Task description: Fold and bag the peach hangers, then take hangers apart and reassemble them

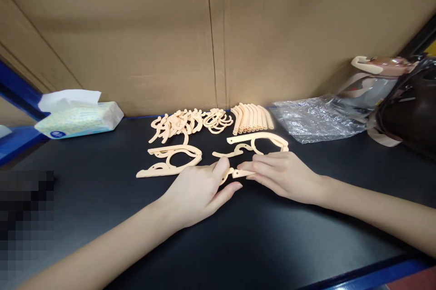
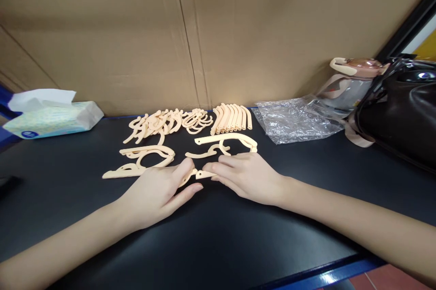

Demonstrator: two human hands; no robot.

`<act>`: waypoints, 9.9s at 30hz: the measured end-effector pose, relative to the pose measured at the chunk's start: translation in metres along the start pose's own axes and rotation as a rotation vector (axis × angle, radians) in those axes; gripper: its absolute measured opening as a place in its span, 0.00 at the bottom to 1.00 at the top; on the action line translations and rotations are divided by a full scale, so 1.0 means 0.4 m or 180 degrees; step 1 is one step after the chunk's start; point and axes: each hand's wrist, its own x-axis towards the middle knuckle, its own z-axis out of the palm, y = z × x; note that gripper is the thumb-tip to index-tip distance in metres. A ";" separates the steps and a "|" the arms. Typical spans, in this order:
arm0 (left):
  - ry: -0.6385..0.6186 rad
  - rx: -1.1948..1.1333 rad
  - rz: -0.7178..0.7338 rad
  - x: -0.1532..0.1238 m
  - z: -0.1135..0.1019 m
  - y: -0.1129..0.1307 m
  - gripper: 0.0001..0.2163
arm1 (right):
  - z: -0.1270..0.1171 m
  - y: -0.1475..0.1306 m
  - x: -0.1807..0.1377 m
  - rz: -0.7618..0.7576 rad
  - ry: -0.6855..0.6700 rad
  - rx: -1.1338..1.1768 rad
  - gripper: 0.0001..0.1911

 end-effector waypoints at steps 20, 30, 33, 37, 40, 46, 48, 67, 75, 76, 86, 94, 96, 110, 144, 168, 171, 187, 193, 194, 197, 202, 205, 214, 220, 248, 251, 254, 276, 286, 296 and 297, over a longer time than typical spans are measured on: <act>-0.0316 0.0135 0.0145 0.000 -0.005 0.010 0.11 | 0.007 -0.006 -0.010 -0.0383 0.0410 -0.0208 0.15; -0.0306 0.0844 0.0386 -0.002 0.004 0.008 0.13 | 0.009 -0.009 -0.005 -0.0439 0.0342 -0.0230 0.15; -0.0155 0.0999 0.0534 -0.006 0.006 0.008 0.13 | 0.007 -0.010 -0.005 -0.0447 0.0307 -0.0094 0.15; -0.0009 0.1253 0.0630 -0.009 0.007 0.009 0.14 | 0.007 -0.008 -0.010 -0.0420 0.0161 -0.0016 0.16; 0.0035 0.1451 0.0690 -0.009 0.004 0.012 0.14 | 0.006 -0.007 -0.014 -0.0365 -0.0030 0.0122 0.17; 0.0024 0.1713 0.0780 -0.007 -0.007 0.019 0.12 | -0.005 -0.008 -0.007 -0.0173 -0.0356 0.0494 0.18; 0.0054 0.1738 0.0816 -0.006 -0.010 0.020 0.12 | -0.007 -0.009 -0.005 -0.0142 -0.0384 0.0541 0.18; -0.0209 0.1140 0.0715 -0.005 -0.005 0.008 0.11 | 0.008 -0.014 -0.008 -0.0195 -0.0395 0.0180 0.16; -0.0118 0.1195 0.0826 -0.007 -0.004 0.009 0.13 | 0.005 -0.018 -0.010 -0.0188 -0.0455 0.0180 0.17; -0.0101 0.1229 0.0838 -0.007 -0.004 0.009 0.13 | 0.005 -0.018 -0.010 -0.0178 -0.0451 0.0192 0.17; -0.0015 0.1232 0.0887 -0.009 -0.011 0.013 0.13 | 0.007 -0.019 -0.008 -0.0141 -0.0444 0.0279 0.17; -0.0016 0.1035 0.0812 -0.006 -0.003 0.015 0.14 | 0.008 -0.018 -0.010 -0.0157 -0.0371 0.0212 0.16; -0.0076 0.0898 0.0791 -0.006 -0.001 0.014 0.14 | 0.010 -0.018 -0.008 -0.0200 -0.0307 0.0100 0.16; -0.0447 0.0012 0.0580 -0.007 -0.012 0.011 0.06 | 0.004 -0.020 -0.001 -0.0443 -0.0124 -0.0258 0.15; -0.1455 -0.2272 -0.1406 0.003 -0.063 -0.017 0.16 | -0.003 0.045 -0.002 0.0514 0.0474 0.0051 0.11; -0.0243 0.0042 0.0639 -0.007 -0.019 0.011 0.09 | 0.008 0.051 0.004 0.1185 0.0291 -0.0063 0.10; -0.0019 0.0095 0.0798 -0.007 -0.016 0.004 0.09 | 0.010 0.055 0.003 0.1290 0.0221 0.0002 0.09; -0.0068 -0.0211 0.0618 -0.004 -0.008 -0.007 0.09 | 0.017 0.066 0.003 0.1525 0.0104 0.0509 0.13; 0.0100 -0.0530 0.0618 -0.004 -0.006 -0.009 0.14 | 0.023 0.065 0.005 0.1606 0.0046 0.0614 0.13; 0.0118 -0.0562 0.0619 -0.005 -0.006 -0.009 0.14 | 0.023 0.064 0.006 0.1613 0.0029 0.0595 0.13; 0.0111 -0.0676 0.0692 -0.006 -0.006 -0.010 0.14 | 0.020 0.060 0.008 0.1642 -0.0053 0.0398 0.13; 0.0079 -0.0879 0.0878 -0.004 -0.014 -0.001 0.06 | 0.019 0.059 0.008 0.1600 -0.0141 0.0220 0.12; 0.0116 -0.0953 0.0883 -0.003 -0.015 0.005 0.03 | 0.019 0.060 0.008 0.1555 -0.0151 0.0203 0.13; 0.0092 -0.0994 0.0839 -0.004 -0.008 0.004 0.05 | 0.017 0.057 0.008 0.1507 -0.0231 0.0136 0.14; 0.0094 -0.0959 0.0910 -0.004 -0.005 0.005 0.07 | 0.019 0.056 0.008 0.1365 -0.0273 0.0119 0.14; 0.0616 0.0017 0.0001 0.006 0.015 -0.017 0.01 | 0.011 0.038 0.003 0.0774 0.0013 0.0052 0.12; 0.0599 -0.0133 -0.0065 0.006 0.021 -0.022 0.02 | 0.008 0.035 0.004 0.0697 0.0017 0.0090 0.14; 0.0617 -0.0155 -0.0122 0.004 0.024 -0.023 0.02 | 0.007 0.035 0.004 0.0656 -0.0007 0.0181 0.15; 0.0450 -0.0485 -0.0575 0.000 0.011 -0.010 0.08 | -0.010 0.012 -0.002 -0.0380 -0.0462 0.0139 0.24; 0.0353 -0.0499 -0.0777 0.002 0.006 -0.005 0.07 | -0.011 -0.008 0.000 -0.0652 -0.0306 0.0060 0.24; 0.0348 -0.0049 -0.0348 -0.002 -0.006 -0.012 0.04 | -0.011 0.048 0.009 -0.0137 -0.0087 0.0331 0.11; 0.0342 -0.0009 -0.0331 -0.002 -0.006 -0.014 0.04 | -0.010 0.044 0.010 -0.0179 -0.0117 0.0309 0.11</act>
